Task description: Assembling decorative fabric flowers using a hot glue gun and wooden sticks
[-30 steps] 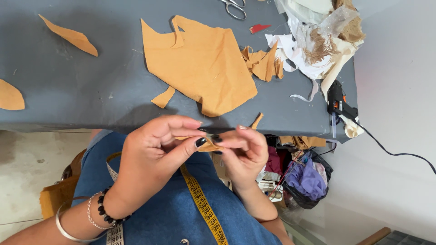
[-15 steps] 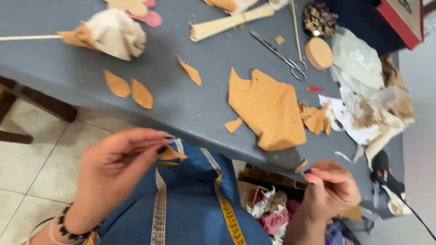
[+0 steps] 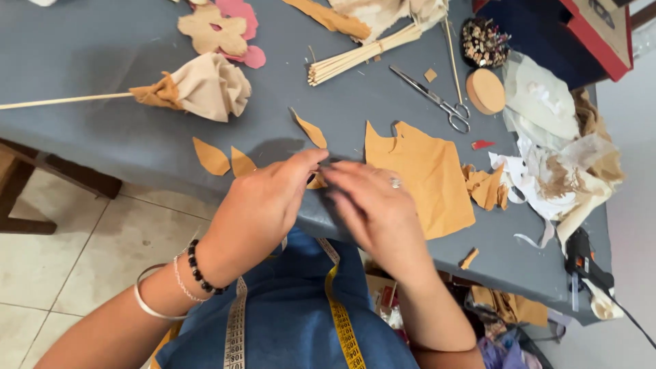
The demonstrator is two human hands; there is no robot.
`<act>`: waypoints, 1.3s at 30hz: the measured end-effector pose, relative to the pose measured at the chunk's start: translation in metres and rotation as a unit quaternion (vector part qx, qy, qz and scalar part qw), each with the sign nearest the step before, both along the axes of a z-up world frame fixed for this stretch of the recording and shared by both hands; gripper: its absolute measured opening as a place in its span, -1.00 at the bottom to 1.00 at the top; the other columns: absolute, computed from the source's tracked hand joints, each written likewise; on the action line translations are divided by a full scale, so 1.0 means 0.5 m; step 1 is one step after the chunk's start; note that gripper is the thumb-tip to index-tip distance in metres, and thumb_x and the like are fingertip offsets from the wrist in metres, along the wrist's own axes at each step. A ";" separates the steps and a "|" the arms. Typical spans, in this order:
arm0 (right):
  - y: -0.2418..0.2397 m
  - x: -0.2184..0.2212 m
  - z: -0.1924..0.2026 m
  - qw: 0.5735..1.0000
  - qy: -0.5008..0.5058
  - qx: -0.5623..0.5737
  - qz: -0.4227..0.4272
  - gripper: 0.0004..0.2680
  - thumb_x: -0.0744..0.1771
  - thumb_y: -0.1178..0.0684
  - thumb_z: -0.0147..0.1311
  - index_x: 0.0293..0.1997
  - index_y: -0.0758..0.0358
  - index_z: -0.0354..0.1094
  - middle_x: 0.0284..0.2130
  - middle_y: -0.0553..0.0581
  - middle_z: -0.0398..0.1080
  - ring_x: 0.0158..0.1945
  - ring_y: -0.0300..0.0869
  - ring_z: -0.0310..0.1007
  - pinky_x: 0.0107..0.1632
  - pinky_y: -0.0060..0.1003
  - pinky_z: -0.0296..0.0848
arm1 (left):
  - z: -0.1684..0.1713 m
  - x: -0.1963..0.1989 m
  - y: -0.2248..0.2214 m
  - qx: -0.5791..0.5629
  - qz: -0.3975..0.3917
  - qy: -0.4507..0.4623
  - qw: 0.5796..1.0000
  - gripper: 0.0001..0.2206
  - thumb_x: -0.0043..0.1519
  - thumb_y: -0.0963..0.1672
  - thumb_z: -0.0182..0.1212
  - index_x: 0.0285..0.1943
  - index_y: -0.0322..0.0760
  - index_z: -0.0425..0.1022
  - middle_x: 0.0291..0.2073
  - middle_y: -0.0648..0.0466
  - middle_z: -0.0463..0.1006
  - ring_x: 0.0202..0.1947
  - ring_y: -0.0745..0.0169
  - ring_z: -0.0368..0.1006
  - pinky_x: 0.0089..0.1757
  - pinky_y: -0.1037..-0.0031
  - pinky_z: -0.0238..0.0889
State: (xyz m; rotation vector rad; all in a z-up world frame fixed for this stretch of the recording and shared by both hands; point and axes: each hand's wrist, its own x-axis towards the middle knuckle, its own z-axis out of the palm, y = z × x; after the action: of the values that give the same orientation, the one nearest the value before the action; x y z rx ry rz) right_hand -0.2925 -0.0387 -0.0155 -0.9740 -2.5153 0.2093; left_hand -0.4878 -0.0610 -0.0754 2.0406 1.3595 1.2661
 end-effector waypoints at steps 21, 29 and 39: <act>0.009 -0.011 -0.035 0.998 -0.003 0.068 0.003 -0.70 0.34 -0.01 0.29 0.12 0.34 0.46 0.07 0.23 0.52 0.09 -0.01 0.56 0.16 -0.11 0.47 | 0.097 -0.210 -0.161 0.068 0.090 -0.081 0.990 -0.71 0.25 -0.36 -0.23 -0.52 -0.41 0.29 -0.48 -0.11 0.47 -0.27 -0.20 0.58 -0.05 0.10 0.53; -0.007 -0.068 -0.034 0.994 -0.003 0.097 0.058 -0.65 0.35 -0.09 0.31 0.23 0.13 0.40 0.16 0.14 0.45 0.18 -0.02 0.53 0.28 -0.09 0.39 | -0.087 -0.240 -0.155 0.157 0.231 -0.089 0.956 -0.84 0.52 -0.27 -0.12 -0.02 -0.52 0.40 -0.18 -0.22 0.53 -0.08 -0.08 0.51 0.05 0.23 0.40; -0.060 -0.148 -0.085 0.959 0.105 -0.161 0.209 -0.74 0.26 -0.01 0.34 -0.02 0.21 0.49 -0.12 0.03 0.58 -0.08 -0.16 0.61 0.08 -0.30 0.55 | -0.067 -0.273 -0.226 0.006 0.199 -0.458 0.866 -0.84 0.17 -0.30 -0.26 -0.13 -0.35 0.19 -0.52 -0.11 0.24 -0.41 0.13 0.23 -0.26 0.43 0.20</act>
State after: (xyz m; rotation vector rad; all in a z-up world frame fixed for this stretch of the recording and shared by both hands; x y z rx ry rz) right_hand -0.3666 -0.0688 -0.0582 -0.4786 -2.5008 0.8264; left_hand -0.6244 -0.1741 -0.1087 0.8739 1.2634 2.0355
